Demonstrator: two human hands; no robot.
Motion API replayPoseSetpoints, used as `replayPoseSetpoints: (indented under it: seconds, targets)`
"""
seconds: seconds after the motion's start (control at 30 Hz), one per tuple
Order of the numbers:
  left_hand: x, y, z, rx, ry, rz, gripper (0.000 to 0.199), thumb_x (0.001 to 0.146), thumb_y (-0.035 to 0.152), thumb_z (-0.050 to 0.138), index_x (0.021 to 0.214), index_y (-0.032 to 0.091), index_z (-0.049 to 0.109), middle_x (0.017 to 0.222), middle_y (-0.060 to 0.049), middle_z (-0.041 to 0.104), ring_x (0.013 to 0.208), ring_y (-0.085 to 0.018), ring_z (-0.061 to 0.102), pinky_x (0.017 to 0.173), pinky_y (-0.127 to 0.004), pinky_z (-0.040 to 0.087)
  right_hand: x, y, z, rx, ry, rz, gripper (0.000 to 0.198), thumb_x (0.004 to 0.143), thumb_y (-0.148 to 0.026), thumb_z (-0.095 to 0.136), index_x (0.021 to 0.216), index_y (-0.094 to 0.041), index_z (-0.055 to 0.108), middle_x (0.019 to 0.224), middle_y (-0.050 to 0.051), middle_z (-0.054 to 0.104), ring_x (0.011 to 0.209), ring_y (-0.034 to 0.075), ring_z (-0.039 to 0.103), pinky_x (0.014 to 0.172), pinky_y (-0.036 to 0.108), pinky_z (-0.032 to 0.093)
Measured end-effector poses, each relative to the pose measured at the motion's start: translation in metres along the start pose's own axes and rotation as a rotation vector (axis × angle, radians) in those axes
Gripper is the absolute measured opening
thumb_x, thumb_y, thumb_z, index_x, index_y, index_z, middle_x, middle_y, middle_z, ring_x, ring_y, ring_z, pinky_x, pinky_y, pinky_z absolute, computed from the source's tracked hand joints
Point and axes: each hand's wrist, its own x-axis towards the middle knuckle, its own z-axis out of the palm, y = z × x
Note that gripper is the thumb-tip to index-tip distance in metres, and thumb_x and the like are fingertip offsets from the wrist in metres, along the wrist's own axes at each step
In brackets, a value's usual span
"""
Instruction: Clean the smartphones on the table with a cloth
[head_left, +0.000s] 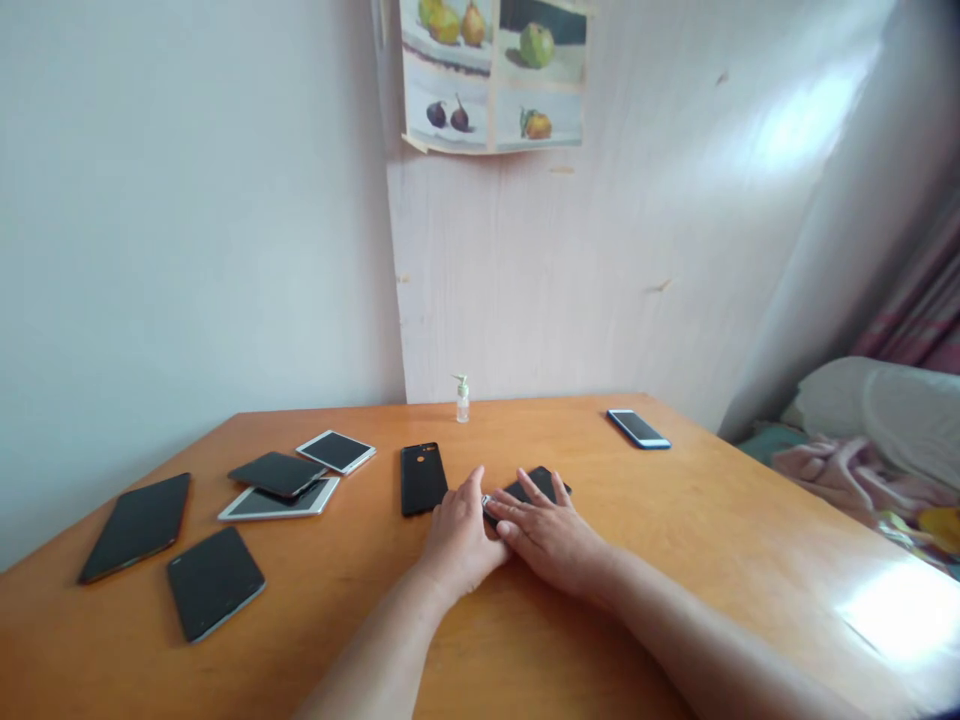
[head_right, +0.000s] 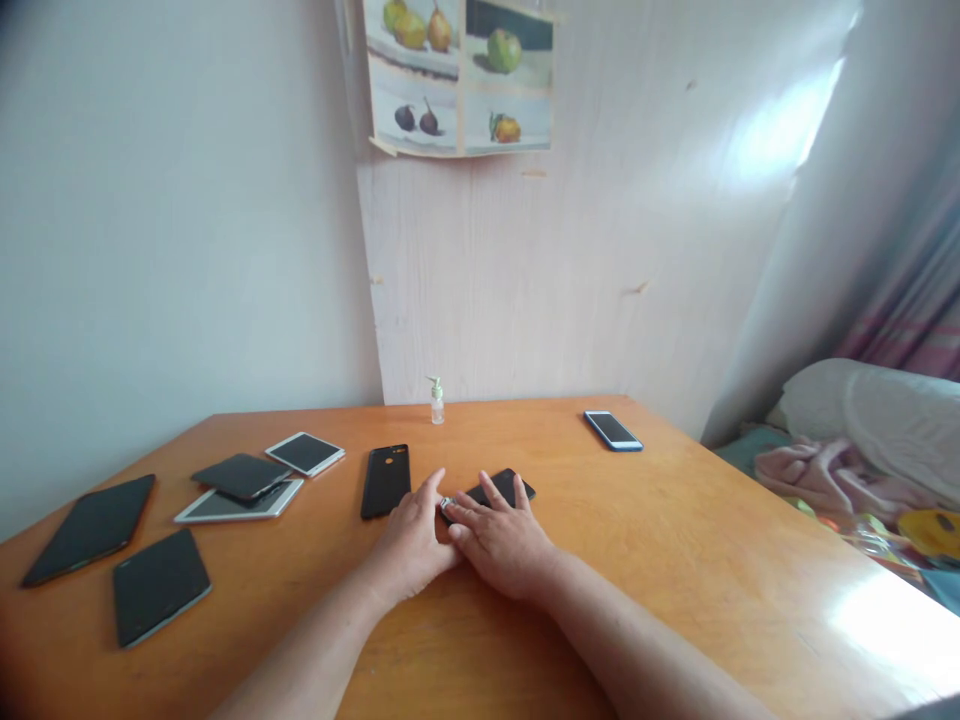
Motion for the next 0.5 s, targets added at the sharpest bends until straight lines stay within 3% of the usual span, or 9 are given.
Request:
replayPoseSetpoints:
  seconds: [0.17, 0.23, 0.3, 0.43, 0.5]
  targets:
    - [0.0, 0.0, 0.0, -0.008, 0.007, 0.016, 0.097, 0.064, 0.036, 0.072, 0.148, 0.014, 0.029, 0.129, -0.017, 0.059, 0.12, -0.035, 0.052, 0.102, -0.043, 0.035, 0.01, 0.036, -0.007, -0.087, 0.052, 0.328, 0.053, 0.103, -0.047, 0.022, 0.151, -0.03, 0.036, 0.155, 0.004, 0.04, 0.15, 0.033, 0.007, 0.109, 0.074, -0.006]
    - [0.0, -0.001, 0.0, -0.004, 0.009, 0.023, 0.096, 0.065, 0.036, 0.072, 0.148, 0.014, 0.029, 0.127, -0.016, 0.06, 0.119, -0.034, 0.053, 0.102, -0.043, 0.035, 0.01, 0.041, -0.008, -0.082, 0.065, 0.389, 0.053, 0.102, -0.046, 0.024, 0.151, -0.029, 0.036, 0.155, 0.005, 0.039, 0.15, 0.034, 0.007, 0.108, 0.074, -0.007]
    - [0.0, -0.003, 0.001, 0.011, 0.009, 0.036, 0.095, 0.066, 0.036, 0.071, 0.148, 0.014, 0.028, 0.124, -0.016, 0.061, 0.118, -0.033, 0.054, 0.101, -0.043, 0.036, 0.007, 0.031, -0.007, -0.054, 0.071, 0.317, 0.052, 0.102, -0.045, 0.024, 0.151, -0.031, 0.037, 0.155, 0.004, 0.041, 0.15, 0.034, 0.009, 0.108, 0.074, -0.008]
    - [0.002, -0.005, 0.003, 0.074, 0.016, 0.051, 0.09, 0.07, 0.035, 0.067, 0.147, 0.01, 0.028, 0.122, -0.018, 0.062, 0.117, -0.034, 0.054, 0.099, -0.042, 0.038, 0.003, -0.001, -0.002, 0.026, 0.077, 0.001, 0.046, 0.103, -0.045, 0.025, 0.146, -0.041, 0.042, 0.15, -0.001, 0.047, 0.148, 0.03, 0.017, 0.111, 0.07, -0.004]
    - [0.003, -0.005, 0.004, 0.087, 0.014, 0.051, 0.089, 0.07, 0.036, 0.067, 0.147, 0.011, 0.029, 0.122, -0.017, 0.062, 0.117, -0.034, 0.055, 0.099, -0.041, 0.038, 0.006, 0.0, -0.003, 0.008, 0.119, 0.023, 0.042, 0.102, -0.045, 0.031, 0.138, -0.041, 0.053, 0.146, -0.002, 0.052, 0.146, 0.028, 0.024, 0.113, 0.065, -0.001]
